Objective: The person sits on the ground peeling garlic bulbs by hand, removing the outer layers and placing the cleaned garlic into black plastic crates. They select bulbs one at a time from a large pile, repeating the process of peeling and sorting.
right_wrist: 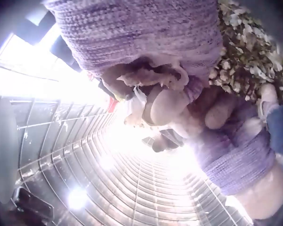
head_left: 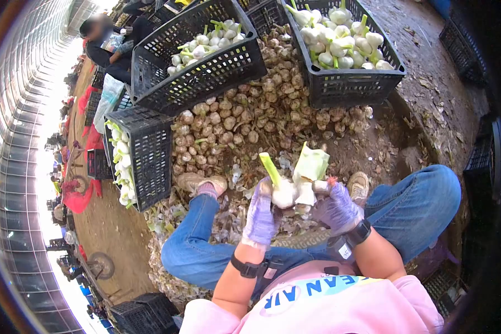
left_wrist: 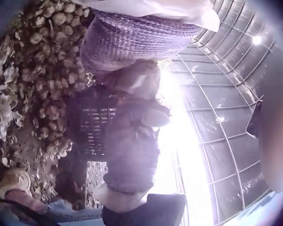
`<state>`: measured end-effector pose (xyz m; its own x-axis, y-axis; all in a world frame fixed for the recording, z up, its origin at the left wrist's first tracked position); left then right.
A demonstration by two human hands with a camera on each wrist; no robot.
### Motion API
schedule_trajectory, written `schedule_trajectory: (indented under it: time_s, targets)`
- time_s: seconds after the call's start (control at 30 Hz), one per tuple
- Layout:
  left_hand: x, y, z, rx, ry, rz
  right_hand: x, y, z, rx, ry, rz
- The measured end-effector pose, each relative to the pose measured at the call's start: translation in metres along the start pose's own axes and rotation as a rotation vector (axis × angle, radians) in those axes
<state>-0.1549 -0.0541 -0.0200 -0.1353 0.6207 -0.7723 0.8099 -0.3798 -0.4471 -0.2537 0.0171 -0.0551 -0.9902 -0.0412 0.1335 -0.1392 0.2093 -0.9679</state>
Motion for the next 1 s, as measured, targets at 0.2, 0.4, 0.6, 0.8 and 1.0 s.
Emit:
schedule_trajectory:
  time_s: [0.2, 0.4, 0.6, 0.8, 1.0]
  targets:
    - [-0.019, -0.005, -0.003, 0.165, -0.035, -0.088, 0.017, -0.015, 0.001, -0.223, 0.168, -0.024]
    - [-0.027, -0.007, -0.005, 0.233, -0.05, 0.079, 0.027, -0.041, -0.006, -0.144, 0.084, -0.06]
    - [-0.017, 0.024, 0.003, 0.025, -0.11, 0.163, 0.023, -0.047, -0.006, 0.029, -0.001, 0.064]
    - [-0.038, 0.021, -0.01, -0.015, -0.234, -0.033, 0.106, -0.004, -0.021, -0.278, 0.719, 0.097]
    - [-0.031, 0.025, -0.003, 0.034, -0.253, -0.128, 0.053, -0.076, -0.016, -0.006, 0.551, -1.34]
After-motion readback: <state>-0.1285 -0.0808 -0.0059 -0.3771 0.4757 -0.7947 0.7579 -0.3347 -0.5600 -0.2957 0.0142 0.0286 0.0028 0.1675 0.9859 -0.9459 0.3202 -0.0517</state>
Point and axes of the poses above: each hand's wrist, its own z-axis towards the middle knuckle, its own y-axis out of the back of the hand, x = y × z, the point moved 7 cm from there along z, towards the middle knuckle, and after that the axes turned 2 degrees about x, right-handed, at the moved point
